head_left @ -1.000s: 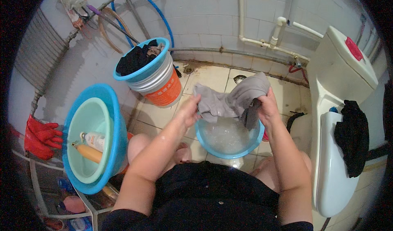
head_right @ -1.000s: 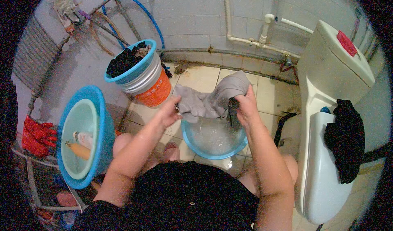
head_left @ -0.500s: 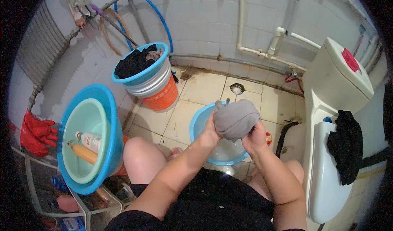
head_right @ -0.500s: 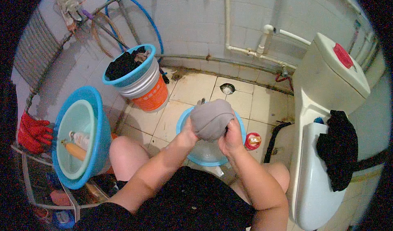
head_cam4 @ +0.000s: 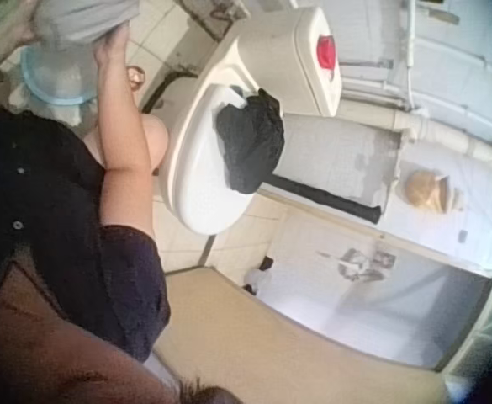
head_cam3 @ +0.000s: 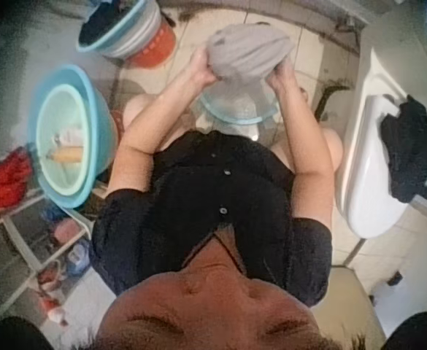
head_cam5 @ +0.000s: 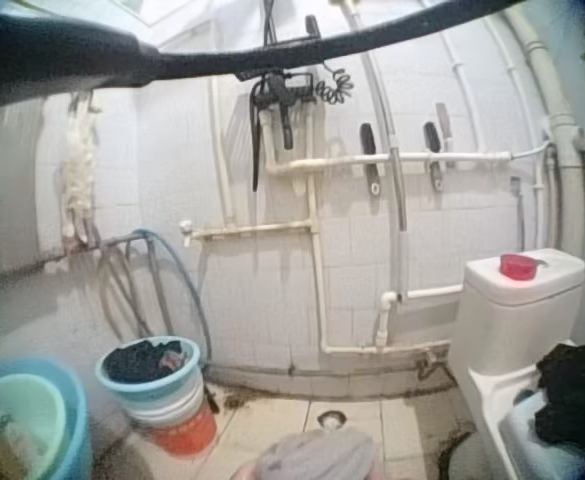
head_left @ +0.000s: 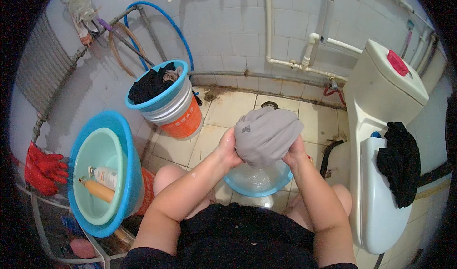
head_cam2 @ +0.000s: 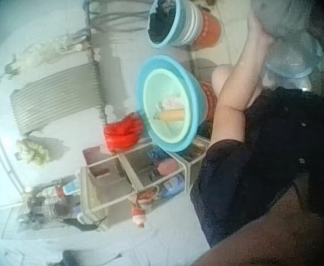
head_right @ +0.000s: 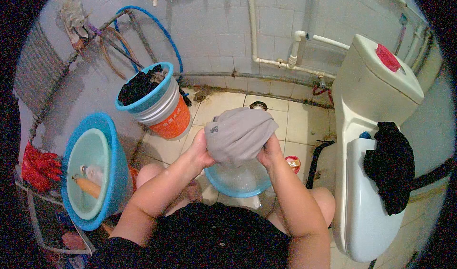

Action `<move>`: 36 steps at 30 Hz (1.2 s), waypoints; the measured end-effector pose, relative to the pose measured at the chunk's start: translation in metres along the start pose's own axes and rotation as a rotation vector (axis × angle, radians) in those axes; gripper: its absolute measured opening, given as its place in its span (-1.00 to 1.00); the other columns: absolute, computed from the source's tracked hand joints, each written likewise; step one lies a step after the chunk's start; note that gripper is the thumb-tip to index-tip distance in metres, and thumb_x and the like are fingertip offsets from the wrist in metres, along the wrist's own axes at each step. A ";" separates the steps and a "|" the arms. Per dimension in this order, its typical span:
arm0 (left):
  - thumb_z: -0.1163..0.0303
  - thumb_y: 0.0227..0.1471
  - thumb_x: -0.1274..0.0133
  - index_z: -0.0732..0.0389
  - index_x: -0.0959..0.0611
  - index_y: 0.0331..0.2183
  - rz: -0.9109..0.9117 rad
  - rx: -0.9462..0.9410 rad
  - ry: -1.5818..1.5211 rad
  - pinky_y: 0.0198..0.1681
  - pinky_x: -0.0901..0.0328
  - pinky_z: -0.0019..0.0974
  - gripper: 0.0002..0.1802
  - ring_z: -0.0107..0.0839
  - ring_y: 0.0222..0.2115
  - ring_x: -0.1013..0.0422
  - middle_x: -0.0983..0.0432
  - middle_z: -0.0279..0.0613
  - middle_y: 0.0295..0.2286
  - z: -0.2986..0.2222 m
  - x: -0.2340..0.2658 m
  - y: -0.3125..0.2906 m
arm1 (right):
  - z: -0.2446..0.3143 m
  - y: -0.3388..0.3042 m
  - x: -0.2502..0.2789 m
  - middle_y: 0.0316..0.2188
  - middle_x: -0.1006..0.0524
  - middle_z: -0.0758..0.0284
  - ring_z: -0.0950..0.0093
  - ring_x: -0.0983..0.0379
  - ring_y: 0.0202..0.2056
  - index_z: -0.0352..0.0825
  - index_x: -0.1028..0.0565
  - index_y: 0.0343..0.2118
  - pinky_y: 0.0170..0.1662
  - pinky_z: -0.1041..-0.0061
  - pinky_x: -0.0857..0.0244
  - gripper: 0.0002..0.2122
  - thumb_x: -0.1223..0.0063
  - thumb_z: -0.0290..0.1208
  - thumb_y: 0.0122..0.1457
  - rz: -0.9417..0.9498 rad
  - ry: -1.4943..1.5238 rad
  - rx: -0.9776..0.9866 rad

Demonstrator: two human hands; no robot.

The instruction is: The person sits on the floor and hand-washes a grey garment in a blue basin filled with soapy water. They repeatedly scrub, rinse, and wring out the fabric, occasionally lifting it to inspect the cleaning progress.

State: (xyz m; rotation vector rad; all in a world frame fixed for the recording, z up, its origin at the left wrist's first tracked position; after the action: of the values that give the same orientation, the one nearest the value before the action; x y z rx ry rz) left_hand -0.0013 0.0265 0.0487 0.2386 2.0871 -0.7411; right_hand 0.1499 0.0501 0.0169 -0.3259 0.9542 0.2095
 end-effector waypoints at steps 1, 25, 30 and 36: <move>0.13 0.09 0.29 0.21 -0.37 -0.02 0.029 0.006 -0.001 0.07 -0.11 -0.08 -0.51 -0.24 -0.02 -0.25 -0.30 -0.11 -0.04 0.000 0.000 0.001 | -0.002 -0.003 -0.004 0.02 -0.31 0.30 0.35 -0.22 0.04 -0.27 -0.24 0.05 0.13 0.32 -0.06 -0.51 0.24 -0.03 0.16 0.023 -0.010 -0.058; 0.14 -0.36 -0.26 0.32 0.18 0.15 -0.006 -0.558 1.854 0.03 -0.14 -0.27 0.22 -0.07 -0.01 -0.24 -0.23 0.22 -0.04 -0.001 -0.017 -0.003 | -0.006 0.041 -0.003 -0.28 -0.46 0.23 0.40 -0.42 -0.26 -0.30 -0.37 -0.16 -0.17 0.42 -0.28 -0.75 0.19 -0.36 0.11 -0.232 -0.734 0.101; 0.15 -0.29 -0.19 0.36 -0.06 0.10 0.005 -0.461 1.657 -0.02 -0.20 -0.23 0.00 -0.11 -0.07 -0.31 -0.31 0.14 -0.08 -0.020 0.017 0.018 | -0.003 0.034 -0.007 -0.14 -0.38 0.24 0.38 -0.36 -0.17 -0.18 -0.21 0.05 -0.18 0.38 -0.27 -0.58 0.17 -0.39 0.07 -0.258 -0.858 -0.075; 0.22 -0.08 0.01 0.29 -0.39 -0.10 0.163 0.042 0.394 -0.07 -0.26 -0.25 -0.50 -0.29 -0.21 -0.40 -0.41 -0.09 -0.17 -0.044 0.017 0.014 | 0.023 0.008 -0.025 0.11 -0.12 0.27 0.35 -0.22 0.01 -0.14 0.06 0.20 0.00 0.29 -0.19 -0.31 -0.02 -0.18 0.04 0.272 -0.528 -0.191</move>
State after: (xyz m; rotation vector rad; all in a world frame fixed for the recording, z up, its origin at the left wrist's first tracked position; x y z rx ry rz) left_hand -0.0348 0.0617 0.0483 0.6128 2.3859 -0.6805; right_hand 0.1513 0.0654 0.0485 -0.2936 0.4518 0.6067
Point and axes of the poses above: each hand's wrist, its own y-axis towards the middle knuckle, its own x-axis out of the back of the hand, z = x × y, the point moved 4 cm from there along y, towards the middle knuckle
